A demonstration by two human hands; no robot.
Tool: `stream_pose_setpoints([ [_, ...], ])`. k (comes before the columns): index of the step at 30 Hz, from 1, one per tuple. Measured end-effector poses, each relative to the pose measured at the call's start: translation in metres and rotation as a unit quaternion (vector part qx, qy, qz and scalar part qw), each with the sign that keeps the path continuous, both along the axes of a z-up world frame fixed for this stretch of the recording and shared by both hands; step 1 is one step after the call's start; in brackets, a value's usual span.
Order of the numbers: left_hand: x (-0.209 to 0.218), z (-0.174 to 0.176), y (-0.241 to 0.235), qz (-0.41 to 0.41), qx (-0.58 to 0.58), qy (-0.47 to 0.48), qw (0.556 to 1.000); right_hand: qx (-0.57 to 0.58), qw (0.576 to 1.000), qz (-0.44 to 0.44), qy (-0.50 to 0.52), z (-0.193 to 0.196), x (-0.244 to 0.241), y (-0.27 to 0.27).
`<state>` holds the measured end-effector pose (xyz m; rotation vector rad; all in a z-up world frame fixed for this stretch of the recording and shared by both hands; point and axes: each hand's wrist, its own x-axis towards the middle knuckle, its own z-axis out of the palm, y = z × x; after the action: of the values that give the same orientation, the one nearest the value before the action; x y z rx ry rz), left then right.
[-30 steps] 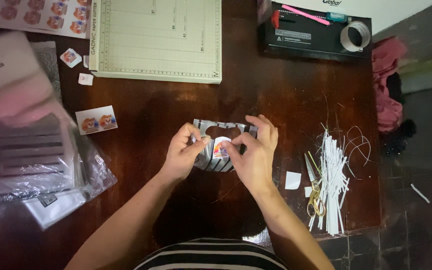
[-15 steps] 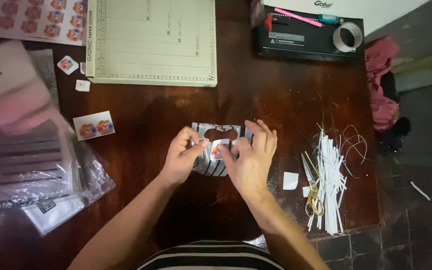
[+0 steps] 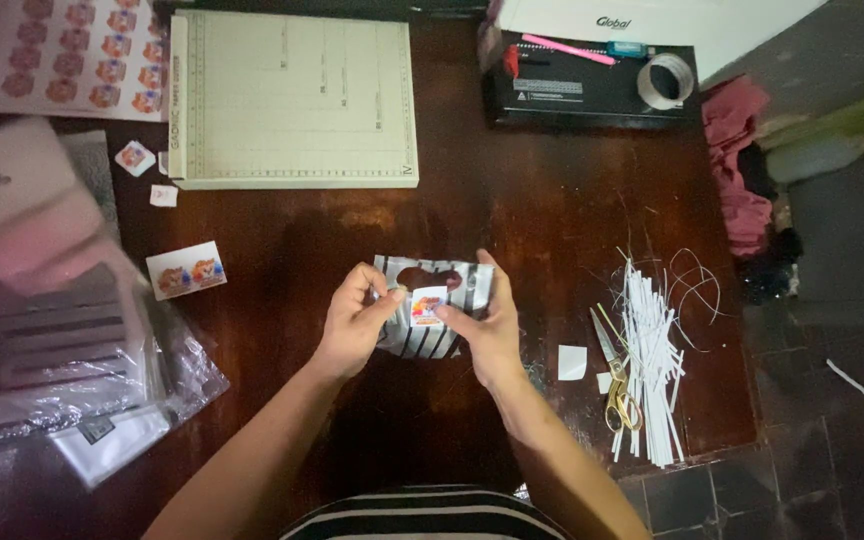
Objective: Packaging small items into a plastic bag and applying a sticker.
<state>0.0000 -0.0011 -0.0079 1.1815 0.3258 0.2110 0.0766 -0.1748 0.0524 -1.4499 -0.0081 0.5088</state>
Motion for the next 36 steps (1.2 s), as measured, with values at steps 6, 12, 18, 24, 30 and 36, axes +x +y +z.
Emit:
stream_pose_setpoints([
  [6, -0.003, 0.008, 0.002, 0.025, 0.019, -0.006, 0.999, 0.019, 0.999, -0.008, -0.029, 0.003, 0.001, 0.007],
  [12, -0.004, 0.051, -0.002, -0.015, 0.135, -0.088, 0.987, 0.012, 0.999, -0.019, -0.041, -0.009, 0.0, 0.007],
  [18, -0.005, 0.047, -0.004, -0.012, 0.115, 0.016, 0.993, -0.024, 0.999, 0.014, -0.022, 0.002, -0.002, 0.0],
  [24, -0.006, 0.055, -0.002, -0.011, 0.059, -0.012, 0.998, -0.008, 0.996, 0.048, -0.077, -0.007, -0.003, -0.005],
  [30, -0.006, 0.063, 0.0, -0.025, 0.073, 0.017, 0.997, -0.055, 0.99, 0.061, -0.117, 0.007, -0.002, -0.011],
  [36, -0.005, 0.061, -0.002, 0.003, 0.077, 0.015, 0.997, -0.026, 0.99, 0.043, -0.132, -0.002, -0.002, -0.015],
])
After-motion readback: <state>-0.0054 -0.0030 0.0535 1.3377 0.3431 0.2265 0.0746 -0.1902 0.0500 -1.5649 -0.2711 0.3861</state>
